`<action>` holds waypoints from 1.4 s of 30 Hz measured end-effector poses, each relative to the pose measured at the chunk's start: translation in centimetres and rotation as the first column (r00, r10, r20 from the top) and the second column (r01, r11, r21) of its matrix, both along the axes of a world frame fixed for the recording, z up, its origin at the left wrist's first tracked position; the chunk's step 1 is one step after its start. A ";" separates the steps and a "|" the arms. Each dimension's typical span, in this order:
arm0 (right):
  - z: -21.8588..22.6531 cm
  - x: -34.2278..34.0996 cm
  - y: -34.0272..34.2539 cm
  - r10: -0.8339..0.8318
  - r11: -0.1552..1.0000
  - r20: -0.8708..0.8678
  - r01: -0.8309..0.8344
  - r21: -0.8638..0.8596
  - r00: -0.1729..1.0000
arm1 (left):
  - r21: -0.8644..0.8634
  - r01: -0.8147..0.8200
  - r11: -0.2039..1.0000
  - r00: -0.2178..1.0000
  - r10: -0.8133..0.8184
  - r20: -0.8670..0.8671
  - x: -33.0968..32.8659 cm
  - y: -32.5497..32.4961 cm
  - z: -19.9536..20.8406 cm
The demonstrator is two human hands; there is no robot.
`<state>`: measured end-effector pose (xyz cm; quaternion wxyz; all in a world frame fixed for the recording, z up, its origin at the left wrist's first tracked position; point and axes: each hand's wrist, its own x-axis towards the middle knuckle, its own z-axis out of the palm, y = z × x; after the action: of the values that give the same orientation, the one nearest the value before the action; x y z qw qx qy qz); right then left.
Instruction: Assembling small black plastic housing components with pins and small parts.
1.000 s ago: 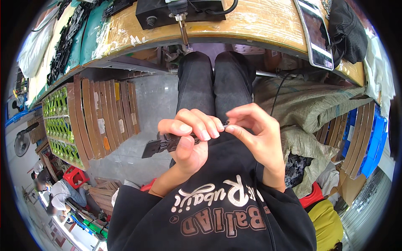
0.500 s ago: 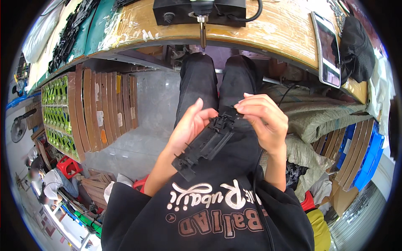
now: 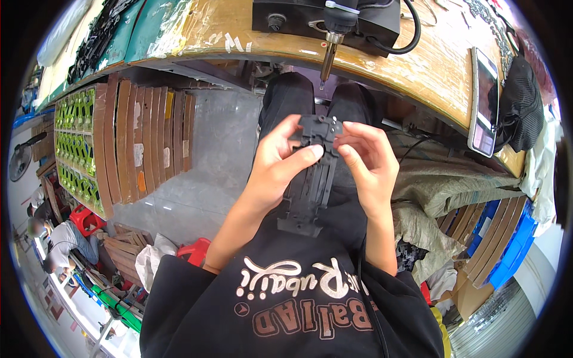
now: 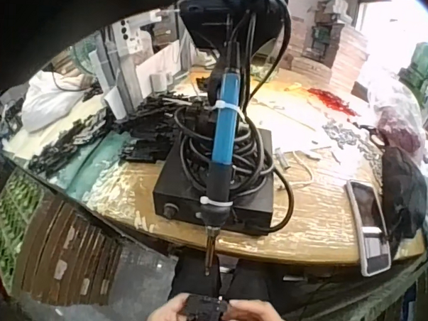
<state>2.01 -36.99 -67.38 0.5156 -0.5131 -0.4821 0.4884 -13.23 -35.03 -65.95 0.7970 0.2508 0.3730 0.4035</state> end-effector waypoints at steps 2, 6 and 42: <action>0.4 -0.2 0.3 0.034 0.985 -0.203 -0.068 -0.160 0.979 | 0.101 -0.065 0.993 0.982 0.081 -0.169 -0.1 0.2 -0.3; 1.1 0.9 0.2 0.201 0.825 -0.509 -0.425 -0.373 0.837 | 0.162 -0.219 0.962 0.952 0.247 -0.178 0.4 0.9 -0.1; 2.1 0.6 0.4 0.169 0.803 -0.637 -0.480 -0.354 0.752 | 0.181 -0.156 0.971 0.959 0.193 -0.207 0.5 1.8 1.3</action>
<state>2.57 -36.54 -65.32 0.3898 -0.3598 -0.2448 0.8116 -12.72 -33.27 -64.67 0.6881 0.3249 0.4465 0.4708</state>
